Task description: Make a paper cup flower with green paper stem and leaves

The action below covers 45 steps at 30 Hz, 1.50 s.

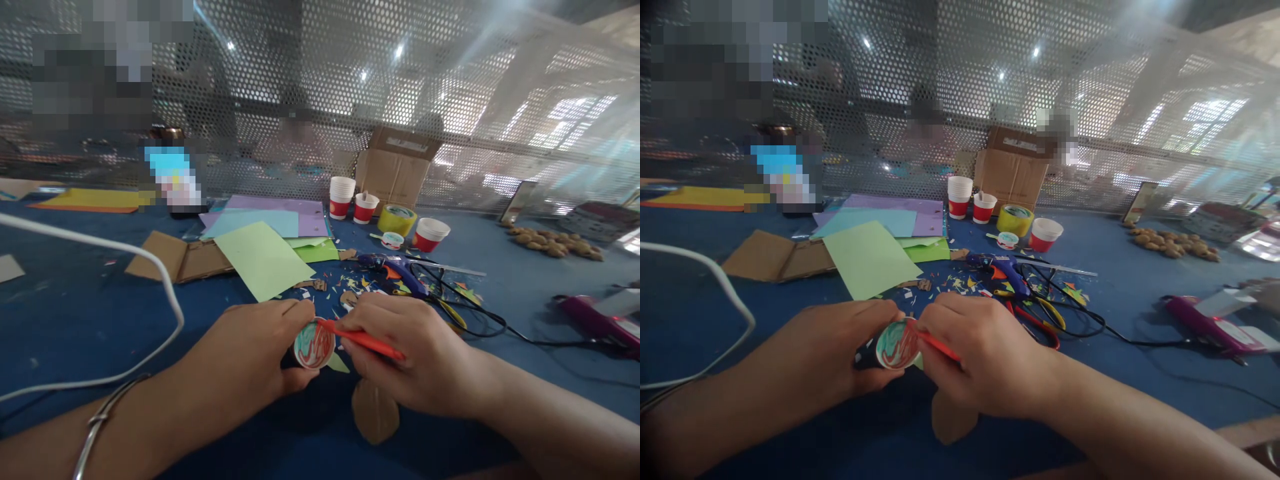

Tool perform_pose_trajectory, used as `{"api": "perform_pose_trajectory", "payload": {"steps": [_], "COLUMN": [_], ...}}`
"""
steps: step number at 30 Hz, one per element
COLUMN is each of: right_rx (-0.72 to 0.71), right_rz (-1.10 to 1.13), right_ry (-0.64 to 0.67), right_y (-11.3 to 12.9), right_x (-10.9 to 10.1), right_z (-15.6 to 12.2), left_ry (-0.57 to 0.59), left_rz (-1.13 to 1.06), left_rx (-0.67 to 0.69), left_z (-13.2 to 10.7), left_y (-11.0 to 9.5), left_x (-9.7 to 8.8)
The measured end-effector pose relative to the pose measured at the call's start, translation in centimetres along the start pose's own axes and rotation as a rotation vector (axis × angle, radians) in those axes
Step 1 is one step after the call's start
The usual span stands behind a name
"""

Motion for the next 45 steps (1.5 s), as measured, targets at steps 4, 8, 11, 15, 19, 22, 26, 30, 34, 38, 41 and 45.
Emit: {"api": "perform_pose_trajectory", "payload": {"steps": [4, 8, 11, 15, 19, 22, 26, 30, 34, 38, 41, 45], "right_rx": [0.015, -0.015, 0.005, 0.070, 0.152, 0.178, 0.189, 0.154, 0.162, 0.163, 0.147, 0.163], "right_rz": [-0.016, -0.025, -0.020, 0.068, 0.255, 0.317, 0.277, 0.297, 0.293, 0.296, 0.294, 0.332], "right_ry": [0.012, 0.009, 0.029, 0.093, 0.187, 0.179, 0.128, 0.117, 0.099, 0.104, 0.094, 0.107], "right_y": [-0.2, -0.1, -0.2, -0.3, -0.6, -1.1, -1.9, -1.6, -1.7, -1.8, -1.6, -1.6], "right_x": [0.0, 0.1, 0.1, 0.1, 0.9, 0.9, 0.5, 0.5, 0.4, 0.6, 0.5, 0.7], "right_z": [-0.1, 0.0, 0.0, -0.1, -0.3, -0.2, -0.1, 0.0, 0.1, 0.1, 0.1, 0.0], "left_ry": [-0.013, 0.001, -0.006, 0.008, 0.013, 0.027, 0.045, 0.040, 0.042, 0.034, 0.023, 0.030], "left_rz": [0.030, 0.017, 0.022, 0.051, 0.050, 0.052, 0.060, 0.050, 0.049, 0.046, 0.042, 0.031], "left_rx": [0.003, 0.012, 0.016, 0.021, 0.017, -0.001, -0.023, -0.017, -0.020, -0.010, -0.012, -0.010], "left_z": [-0.1, 0.0, 0.0, 0.0, 0.0, 0.1, 0.2, 0.1, 0.0, 0.0, 0.0, -0.1], "left_y": [-0.1, -0.1, -0.1, 0.0, 0.1, 0.1, 0.2, 0.1, 0.2, 0.2, 0.2, 0.2], "left_x": [-0.1, 0.0, -0.1, 0.2, 0.4, 0.4, 0.4, 0.3, 0.5, 0.5, 0.4, 0.5]}}
Point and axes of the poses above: each hand's wrist, its own z-axis towards the middle knuckle, its own x-axis out of the palm, y = z × x, the point moved 10 cm from there along z, towards the middle knuckle, and after that the axes turned 6 degrees about y, right-handed, at the moved point
